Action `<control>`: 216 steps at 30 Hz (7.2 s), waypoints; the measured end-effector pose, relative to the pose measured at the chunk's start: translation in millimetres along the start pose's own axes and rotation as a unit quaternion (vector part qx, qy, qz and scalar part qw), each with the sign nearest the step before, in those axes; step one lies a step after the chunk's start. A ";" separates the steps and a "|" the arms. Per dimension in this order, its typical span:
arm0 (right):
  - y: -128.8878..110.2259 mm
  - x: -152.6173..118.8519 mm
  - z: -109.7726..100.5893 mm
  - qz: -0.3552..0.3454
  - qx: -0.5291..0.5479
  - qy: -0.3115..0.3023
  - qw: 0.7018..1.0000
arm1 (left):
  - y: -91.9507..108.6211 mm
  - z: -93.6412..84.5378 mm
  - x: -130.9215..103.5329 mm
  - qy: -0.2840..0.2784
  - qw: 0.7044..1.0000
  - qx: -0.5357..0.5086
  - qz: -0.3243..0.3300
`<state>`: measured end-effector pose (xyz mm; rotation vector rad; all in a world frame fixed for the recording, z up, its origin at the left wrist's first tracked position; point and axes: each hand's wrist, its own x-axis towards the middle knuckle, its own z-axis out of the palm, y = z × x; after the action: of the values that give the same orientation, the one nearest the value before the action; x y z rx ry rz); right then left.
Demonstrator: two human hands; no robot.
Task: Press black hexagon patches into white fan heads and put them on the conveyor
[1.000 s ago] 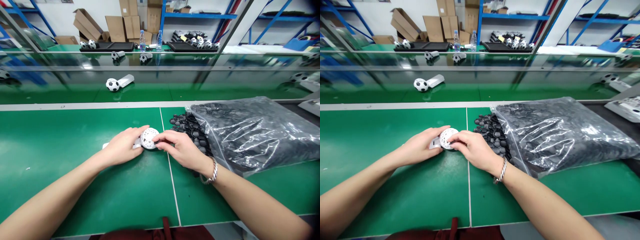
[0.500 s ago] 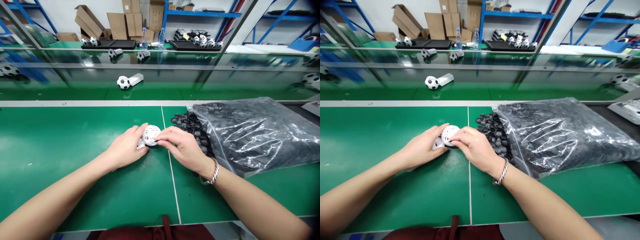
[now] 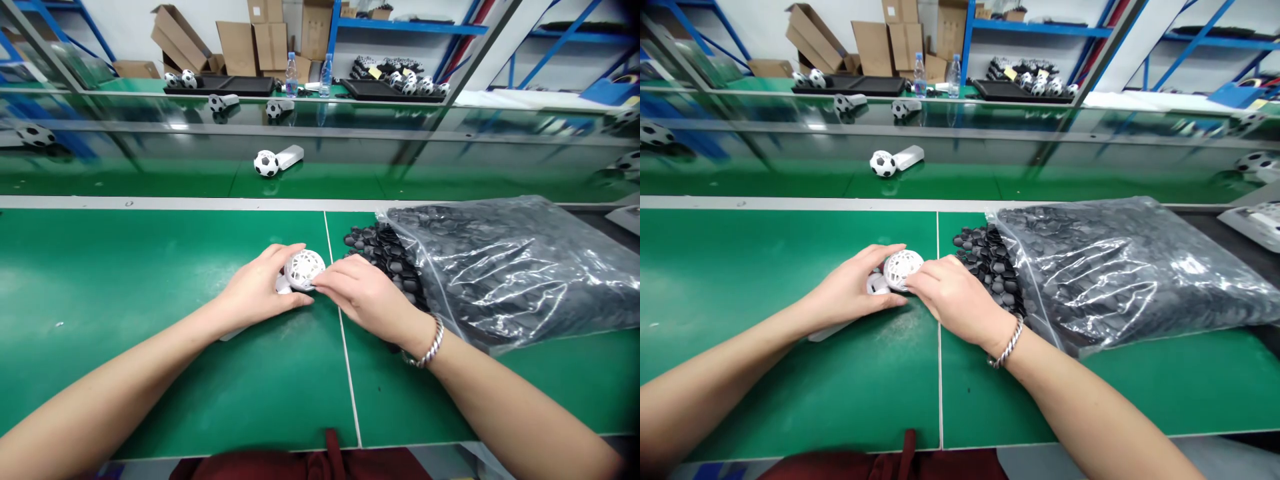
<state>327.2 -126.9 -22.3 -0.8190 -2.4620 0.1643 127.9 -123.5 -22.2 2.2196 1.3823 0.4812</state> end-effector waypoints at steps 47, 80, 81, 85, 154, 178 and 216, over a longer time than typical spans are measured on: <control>7.9 3.0 -12.5 0.155 -0.089 -0.187 0.966 | -6.0 -8.4 6.2 -0.031 0.995 0.078 0.049; 20.3 7.0 1.0 0.213 0.192 -0.036 0.957 | 1.8 -0.3 -0.3 -0.016 0.996 0.054 0.074; 26.8 5.6 -4.1 0.237 0.117 -0.020 0.964 | 1.6 -0.7 -0.4 -0.023 0.995 0.061 0.081; 48.1 -2.7 -18.6 0.321 -0.142 -0.066 0.934 | -1.0 -3.6 0.2 -0.034 0.992 0.071 0.097; -9.8 6.7 3.6 0.232 0.348 -0.061 0.906 | 4.0 -5.0 -1.8 -0.115 0.985 -0.110 0.070; 44.7 -0.8 -10.7 0.299 0.010 -0.061 0.952 | -7.5 1.0 5.4 0.026 0.995 -0.090 -0.030; 7.0 8.4 18.2 0.063 0.181 -0.018 0.981 | 2.9 -2.8 -1.3 -0.030 0.992 -0.115 0.043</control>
<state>315.6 -115.4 -35.9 -0.8125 -2.3133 0.6575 128.0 -125.2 -18.4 2.0937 1.1415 0.5681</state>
